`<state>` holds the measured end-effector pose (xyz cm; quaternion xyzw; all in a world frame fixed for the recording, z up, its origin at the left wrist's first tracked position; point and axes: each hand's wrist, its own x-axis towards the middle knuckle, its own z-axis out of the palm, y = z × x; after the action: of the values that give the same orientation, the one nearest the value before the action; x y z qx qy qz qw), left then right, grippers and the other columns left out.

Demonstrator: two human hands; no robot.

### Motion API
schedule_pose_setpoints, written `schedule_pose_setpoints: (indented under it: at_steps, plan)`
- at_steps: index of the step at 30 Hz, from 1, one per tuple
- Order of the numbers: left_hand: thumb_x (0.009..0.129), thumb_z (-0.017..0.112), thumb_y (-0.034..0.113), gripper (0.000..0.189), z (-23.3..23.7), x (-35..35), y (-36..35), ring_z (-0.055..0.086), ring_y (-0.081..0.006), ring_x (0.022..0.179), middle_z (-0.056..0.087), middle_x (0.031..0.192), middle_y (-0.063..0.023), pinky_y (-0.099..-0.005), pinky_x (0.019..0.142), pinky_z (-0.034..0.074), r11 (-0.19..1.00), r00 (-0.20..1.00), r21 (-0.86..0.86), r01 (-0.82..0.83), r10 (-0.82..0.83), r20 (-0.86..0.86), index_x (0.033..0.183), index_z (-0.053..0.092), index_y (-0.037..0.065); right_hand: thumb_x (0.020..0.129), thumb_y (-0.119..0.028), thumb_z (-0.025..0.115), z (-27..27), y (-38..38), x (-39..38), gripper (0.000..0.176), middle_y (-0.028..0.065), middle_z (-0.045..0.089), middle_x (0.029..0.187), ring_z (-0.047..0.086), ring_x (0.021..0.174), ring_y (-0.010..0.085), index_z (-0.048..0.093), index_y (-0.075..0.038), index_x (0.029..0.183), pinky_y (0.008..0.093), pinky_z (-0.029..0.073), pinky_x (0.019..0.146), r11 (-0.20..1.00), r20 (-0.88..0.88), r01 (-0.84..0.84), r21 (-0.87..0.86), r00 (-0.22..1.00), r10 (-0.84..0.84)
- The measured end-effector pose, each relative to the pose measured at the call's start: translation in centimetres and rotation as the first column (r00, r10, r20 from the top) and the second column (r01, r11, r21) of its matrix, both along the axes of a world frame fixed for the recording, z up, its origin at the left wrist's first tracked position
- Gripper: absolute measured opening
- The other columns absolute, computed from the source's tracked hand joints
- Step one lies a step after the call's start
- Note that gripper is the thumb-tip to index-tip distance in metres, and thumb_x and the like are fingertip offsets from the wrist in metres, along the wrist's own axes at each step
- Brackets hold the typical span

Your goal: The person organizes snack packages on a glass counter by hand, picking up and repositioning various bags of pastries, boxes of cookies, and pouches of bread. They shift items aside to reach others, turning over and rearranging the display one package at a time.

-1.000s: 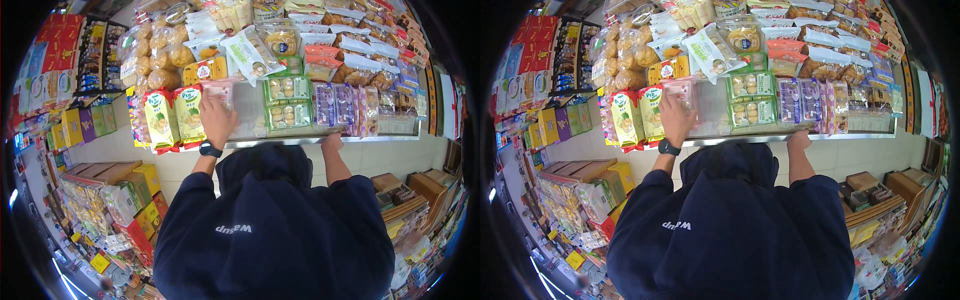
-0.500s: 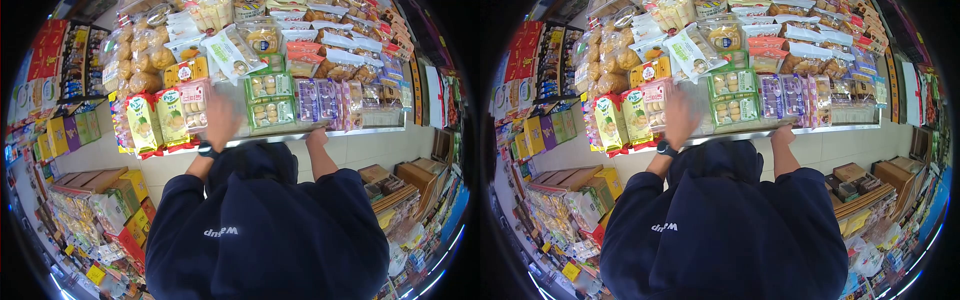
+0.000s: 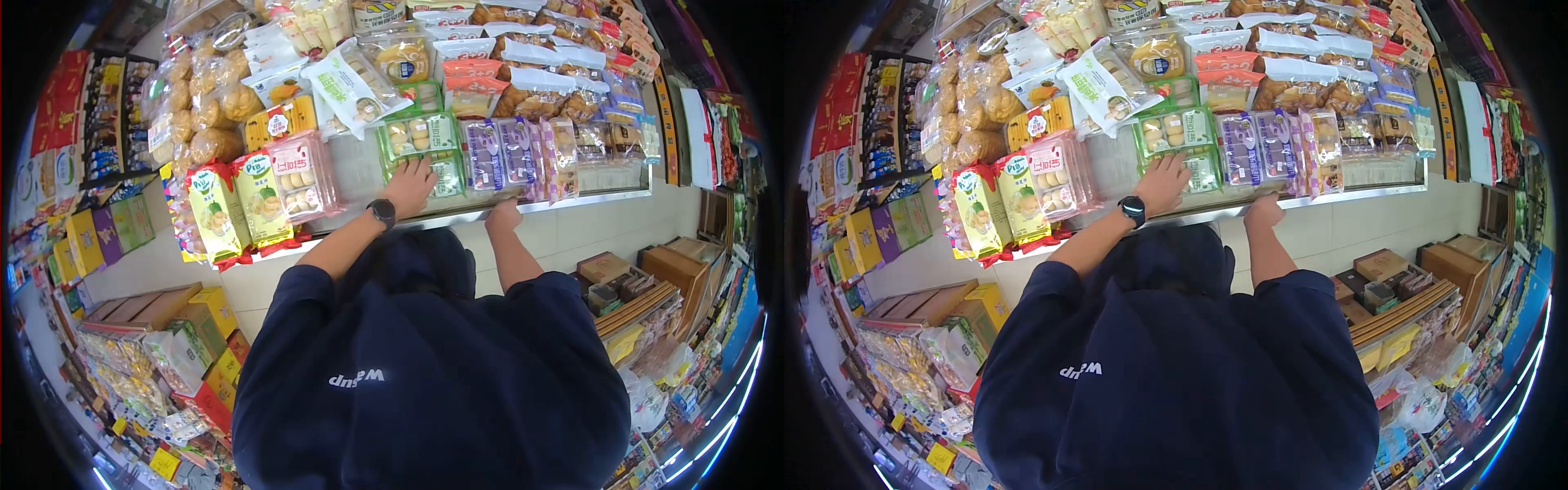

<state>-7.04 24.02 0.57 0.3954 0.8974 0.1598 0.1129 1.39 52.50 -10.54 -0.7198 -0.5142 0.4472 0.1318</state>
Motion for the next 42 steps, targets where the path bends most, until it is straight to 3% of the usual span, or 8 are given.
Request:
schedule_pose_setpoints:
  at_steps: [2, 5, 12, 19, 22, 26, 35, 42]
  plan:
    - [0.072, 0.078, 0.024, 0.058, 0.3, 0.4, -0.7, 0.049, -0.0385, 0.124, 0.048, 0.139, -0.0228, -0.0486, 0.102, 0.043, 0.999, 0.999, 0.027, -0.032, 0.032, -0.001, 0.121, 0.055, 0.005, 0.089, -0.04, 0.061, 0.1, -0.4, -0.1, 0.069, 0.0359, 0.061, 0.122, 0.063, 0.11, 0.0458, 0.052, 0.019, 0.122, 0.049, 0.049, 0.096, 0.999, -0.012, 0.039, 0.033, 0.999, -0.039]
    - [0.07, 0.081, 0.024, 0.057, 2.5, 2.2, -3.3, 0.049, -0.0399, 0.124, 0.048, 0.137, -0.0227, -0.05, 0.101, 0.043, 0.96, 0.964, 0.099, -0.262, 0.255, 0.077, 0.116, 0.054, 0.003, 0.09, -0.041, 0.061, 2.0, -1.2, -1.0, 0.069, 0.0354, 0.06, 0.123, 0.062, 0.111, 0.0452, 0.052, 0.019, 0.123, 0.0486, 0.05, 0.096, 0.998, -0.006, 0.059, 0.039, 0.998, -0.058]
    - [0.071, 0.08, 0.023, 0.06, 4.1, 6.5, -6.7, 0.051, -0.044, 0.117, 0.048, 0.134, -0.0249, -0.0504, 0.095, 0.046, 0.771, 0.768, -0.005, -0.637, 0.635, 0.083, 0.12, 0.051, 0.002, 0.09, -0.042, 0.06, 1.0, -0.9, -0.4, 0.07, 0.0338, 0.06, 0.125, 0.063, 0.111, 0.0444, 0.051, 0.017, 0.126, 0.0487, 0.05, 0.095, 0.997, -0.053, 0.075, 0.006, 0.996, -0.075]
    - [0.08, 0.075, 0.025, 0.056, 3.5, 4.7, -5.0, 0.052, -0.0434, 0.114, 0.043, 0.139, -0.0297, -0.0513, 0.091, 0.047, 0.59, 0.585, 0.001, -0.807, 0.801, -0.129, 0.125, 0.05, 0.002, 0.09, -0.041, 0.061, 2.4, -1.0, -0.8, 0.066, 0.0325, 0.06, 0.125, 0.065, 0.106, 0.0436, 0.052, 0.014, 0.126, 0.0495, 0.052, 0.091, 0.997, 0.005, 0.06, -0.046, 0.998, -0.06]
    - [0.082, 0.073, 0.029, 0.056, 1.3, 3.2, -4.3, 0.053, -0.0421, 0.114, 0.04, 0.144, -0.03, -0.0535, 0.085, 0.049, 0.552, 0.55, -0.068, -0.831, 0.796, -0.253, 0.127, 0.05, 0.003, 0.091, -0.04, 0.061, 6.0, -3.0, -1.6, 0.063, 0.0305, 0.062, 0.122, 0.066, 0.101, 0.0422, 0.053, 0.012, 0.126, 0.0488, 0.056, 0.085, 0.994, -0.082, 0.072, -0.079, 0.994, -0.079]
    - [0.083, 0.072, 0.03, 0.056, -0.6, 0.9, -4.0, 0.05, -0.043, 0.118, 0.038, 0.146, -0.0291, -0.0548, 0.082, 0.051, 0.48, 0.488, -0.093, -0.873, 0.844, -0.221, 0.129, 0.05, 0.005, 0.092, -0.038, 0.061, 5.9, -2.8, -1.8, 0.06, 0.0283, 0.062, 0.119, 0.066, 0.099, 0.0402, 0.053, 0.011, 0.127, 0.0471, 0.058, 0.079, 0.996, -0.061, 0.067, -0.063, 0.996, -0.071]
    - [0.088, 0.065, 0.027, 0.062, -7.4, -0.3, -4.4, 0.027, -0.0487, 0.144, 0.031, 0.155, -0.0272, -0.0629, 0.111, 0.028, 0.546, 0.537, -0.03, -0.837, 0.812, -0.229, 0.142, 0.044, 0.004, 0.091, -0.037, 0.061, 3.9, -2.0, -1.3, 0.06, 0.0293, 0.062, 0.121, 0.066, 0.102, 0.041, 0.053, 0.012, 0.125, 0.0477, 0.057, 0.083, 0.997, -0.052, 0.071, -0.039, 0.996, -0.073]
    - [0.088, 0.065, 0.026, 0.06, -5.7, -0.2, -4.3, 0.025, -0.0496, 0.143, 0.032, 0.151, -0.0311, -0.0627, 0.115, 0.022, 0.527, 0.52, 0.181, -0.831, 0.85, -0.085, 0.137, 0.045, -0.003, 0.089, -0.037, 0.062, 5.2, -2.9, -1.7, 0.061, 0.0311, 0.063, 0.118, 0.066, 0.102, 0.0421, 0.055, 0.014, 0.121, 0.0485, 0.057, 0.084, 0.996, -0.041, 0.088, -0.01, 0.995, -0.088]
